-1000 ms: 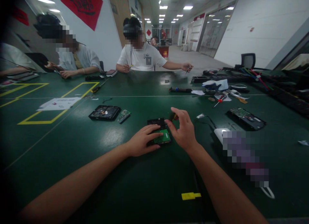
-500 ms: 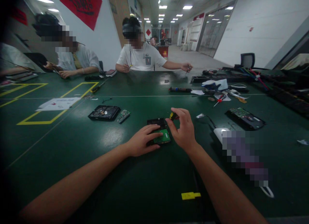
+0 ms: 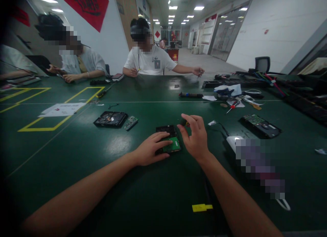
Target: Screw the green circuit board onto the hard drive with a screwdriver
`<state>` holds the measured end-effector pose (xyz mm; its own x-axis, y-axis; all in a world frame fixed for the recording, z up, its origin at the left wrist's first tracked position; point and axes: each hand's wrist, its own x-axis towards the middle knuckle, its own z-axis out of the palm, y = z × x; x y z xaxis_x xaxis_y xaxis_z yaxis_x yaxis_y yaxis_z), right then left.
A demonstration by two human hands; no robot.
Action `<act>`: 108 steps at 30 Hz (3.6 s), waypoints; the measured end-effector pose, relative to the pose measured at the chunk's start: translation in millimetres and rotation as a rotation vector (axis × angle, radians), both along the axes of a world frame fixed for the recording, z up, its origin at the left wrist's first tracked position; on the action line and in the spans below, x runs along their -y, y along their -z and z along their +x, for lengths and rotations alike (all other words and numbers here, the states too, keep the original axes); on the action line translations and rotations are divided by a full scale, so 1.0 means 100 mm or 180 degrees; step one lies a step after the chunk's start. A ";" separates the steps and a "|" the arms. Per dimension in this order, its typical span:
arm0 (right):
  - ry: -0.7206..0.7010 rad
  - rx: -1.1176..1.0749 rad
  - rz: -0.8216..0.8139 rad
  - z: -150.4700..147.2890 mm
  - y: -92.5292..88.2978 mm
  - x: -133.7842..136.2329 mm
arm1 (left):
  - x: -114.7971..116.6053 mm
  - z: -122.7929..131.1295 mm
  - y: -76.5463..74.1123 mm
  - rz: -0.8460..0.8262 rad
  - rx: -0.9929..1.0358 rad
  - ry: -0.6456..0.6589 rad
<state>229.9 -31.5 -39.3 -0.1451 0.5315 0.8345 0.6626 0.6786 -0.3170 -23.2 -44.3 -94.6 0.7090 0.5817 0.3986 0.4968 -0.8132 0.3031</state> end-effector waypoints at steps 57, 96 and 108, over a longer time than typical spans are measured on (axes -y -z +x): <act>0.0096 -0.0087 0.0016 0.00 0.00 0.00 | 0.01 0.00 -0.02 -0.0018 -0.0006 -0.0014; -0.0138 -0.0015 -0.0172 -0.01 0.05 0.00 | 0.00 -0.01 -0.02 -0.0045 -0.0020 0.0003; -0.0167 -0.0060 -0.0126 -0.01 0.05 -0.01 | -0.01 0.00 0.00 -0.0010 -0.0010 -0.0007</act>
